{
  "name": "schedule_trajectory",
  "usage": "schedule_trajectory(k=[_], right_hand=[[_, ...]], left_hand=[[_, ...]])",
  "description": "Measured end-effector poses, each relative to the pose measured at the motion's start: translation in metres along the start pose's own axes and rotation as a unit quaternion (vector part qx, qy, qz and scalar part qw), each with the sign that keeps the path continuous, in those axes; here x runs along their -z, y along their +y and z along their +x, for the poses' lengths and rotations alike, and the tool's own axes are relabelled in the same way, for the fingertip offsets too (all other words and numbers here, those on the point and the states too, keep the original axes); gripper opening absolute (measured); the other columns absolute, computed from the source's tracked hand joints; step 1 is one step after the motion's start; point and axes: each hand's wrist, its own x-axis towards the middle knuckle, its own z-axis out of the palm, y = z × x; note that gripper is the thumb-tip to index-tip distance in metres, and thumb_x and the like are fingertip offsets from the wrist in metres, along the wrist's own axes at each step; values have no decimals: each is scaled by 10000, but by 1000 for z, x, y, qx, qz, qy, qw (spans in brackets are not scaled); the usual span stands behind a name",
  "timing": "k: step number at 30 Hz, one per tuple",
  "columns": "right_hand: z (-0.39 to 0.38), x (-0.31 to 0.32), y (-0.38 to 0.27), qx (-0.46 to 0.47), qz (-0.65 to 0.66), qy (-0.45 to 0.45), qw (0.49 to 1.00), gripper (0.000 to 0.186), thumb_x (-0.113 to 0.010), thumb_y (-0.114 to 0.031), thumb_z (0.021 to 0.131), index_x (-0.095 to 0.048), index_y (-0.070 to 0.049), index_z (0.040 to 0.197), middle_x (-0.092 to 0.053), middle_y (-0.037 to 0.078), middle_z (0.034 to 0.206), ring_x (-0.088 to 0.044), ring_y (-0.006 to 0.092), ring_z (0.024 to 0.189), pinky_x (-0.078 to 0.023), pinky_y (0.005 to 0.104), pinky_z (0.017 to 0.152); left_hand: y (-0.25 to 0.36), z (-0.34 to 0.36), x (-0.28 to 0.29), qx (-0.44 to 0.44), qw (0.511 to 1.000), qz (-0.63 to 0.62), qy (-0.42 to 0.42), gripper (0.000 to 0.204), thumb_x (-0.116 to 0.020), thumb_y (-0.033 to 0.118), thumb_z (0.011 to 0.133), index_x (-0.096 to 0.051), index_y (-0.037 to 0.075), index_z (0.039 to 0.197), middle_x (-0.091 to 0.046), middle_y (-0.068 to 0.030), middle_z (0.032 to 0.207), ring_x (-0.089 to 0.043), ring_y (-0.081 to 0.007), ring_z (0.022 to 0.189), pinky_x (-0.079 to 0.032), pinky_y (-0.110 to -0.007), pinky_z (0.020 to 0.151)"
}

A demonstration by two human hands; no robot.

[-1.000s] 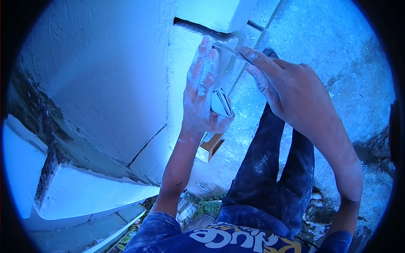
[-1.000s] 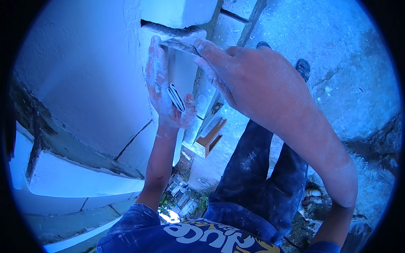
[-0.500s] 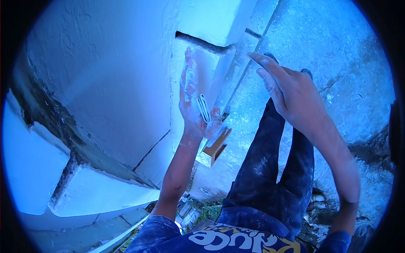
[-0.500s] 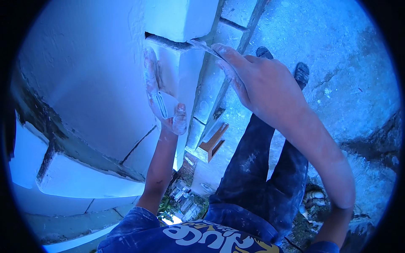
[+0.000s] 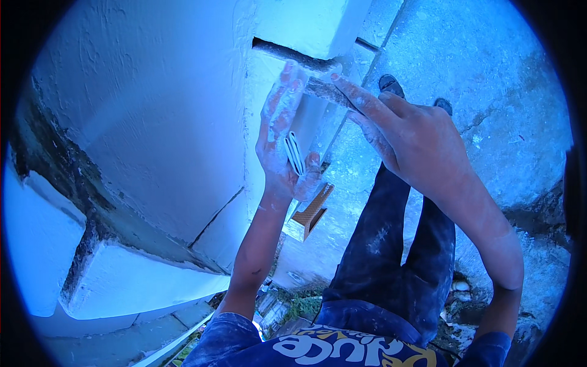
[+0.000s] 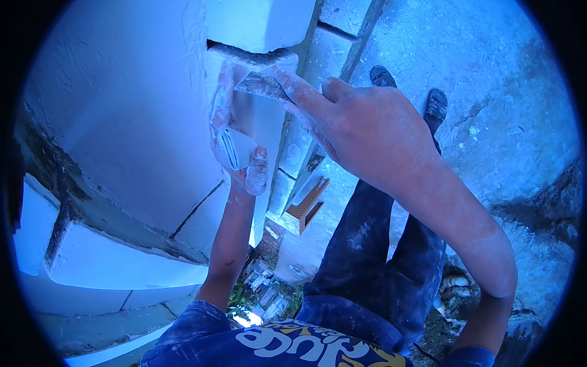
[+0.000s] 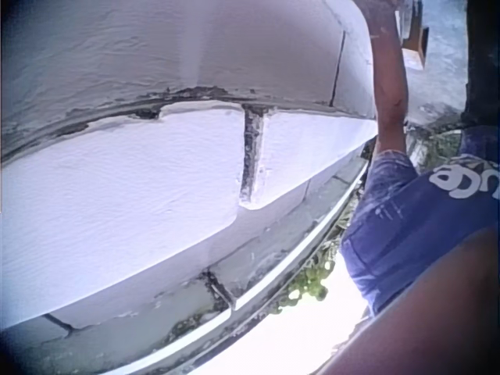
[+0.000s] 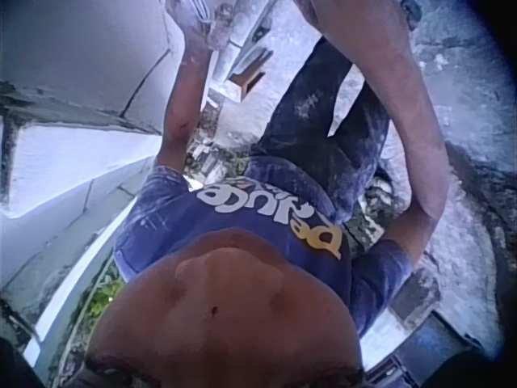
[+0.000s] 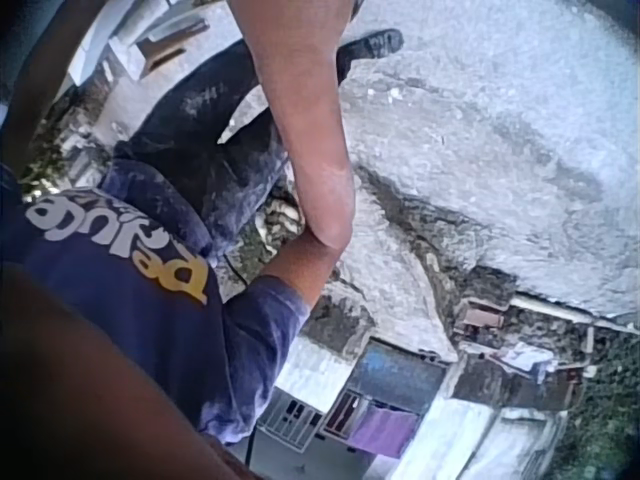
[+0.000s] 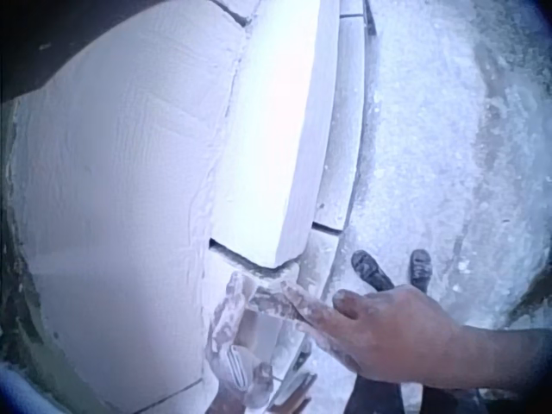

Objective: Apply plaster or filler to wall cracks and smooth with a spatula and sponge.

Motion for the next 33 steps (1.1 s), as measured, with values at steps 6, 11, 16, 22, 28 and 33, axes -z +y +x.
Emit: schedule_trajectory(k=[6,11,16,22,28,33], right_hand=[[-3,-5,-1,-29,0,4,1000,646,-669,-237,959,-421,-281,1554,-679,85,914,-678,272,625,-539,400,528],[-2,-6,-1,-32,14,-18,999,637,-665,-236,964,-427,-278,1554,-691,88,934,-675,267,609,-533,385,516],[-3,-5,-6,-44,12,-5,999,656,-672,-221,953,-421,-282,1556,-679,87,910,-674,274,611,-538,398,522],[-3,-3,-11,-57,-7,-10,998,766,-725,-146,858,-423,-279,1549,-652,84,901,-675,290,640,-543,401,533],[4,7,-15,-74,-40,-59,995,699,-710,-125,877,-454,-246,1516,-650,98,912,-678,297,646,-552,406,550],[0,-6,-18,-156,-73,-100,980,549,-633,-179,968,-472,-185,1492,-678,166,850,-689,338,679,-550,442,567]], left_hand=[[0,0,0,29,999,-25,0,932,-608,546,939,-284,-63,1566,-365,-279,1574,-389,-375,1448,-330,-505,1173],[-1,-2,0,52,997,-51,9,983,-676,535,908,-288,-105,1545,-368,-266,1577,-389,-331,1446,-334,-471,1176],[3,1,-2,23,999,16,21,756,-523,469,927,-462,-33,1489,-520,-260,1484,-456,-414,1396,-288,-501,1198],[5,4,-5,0,999,7,33,724,-528,423,941,-447,-41,1491,-510,-282,1483,-491,-437,1376,-270,-525,1200],[0,-18,0,72,995,17,60,870,-666,498,905,-398,-110,1465,-517,-280,1410,-549,-361,1289,-445,-447,1062],[2,-35,9,110,990,62,54,796,-646,458,924,-425,-102,1445,-528,-257,1383,-464,-355,1370,-342,-477,1138]])
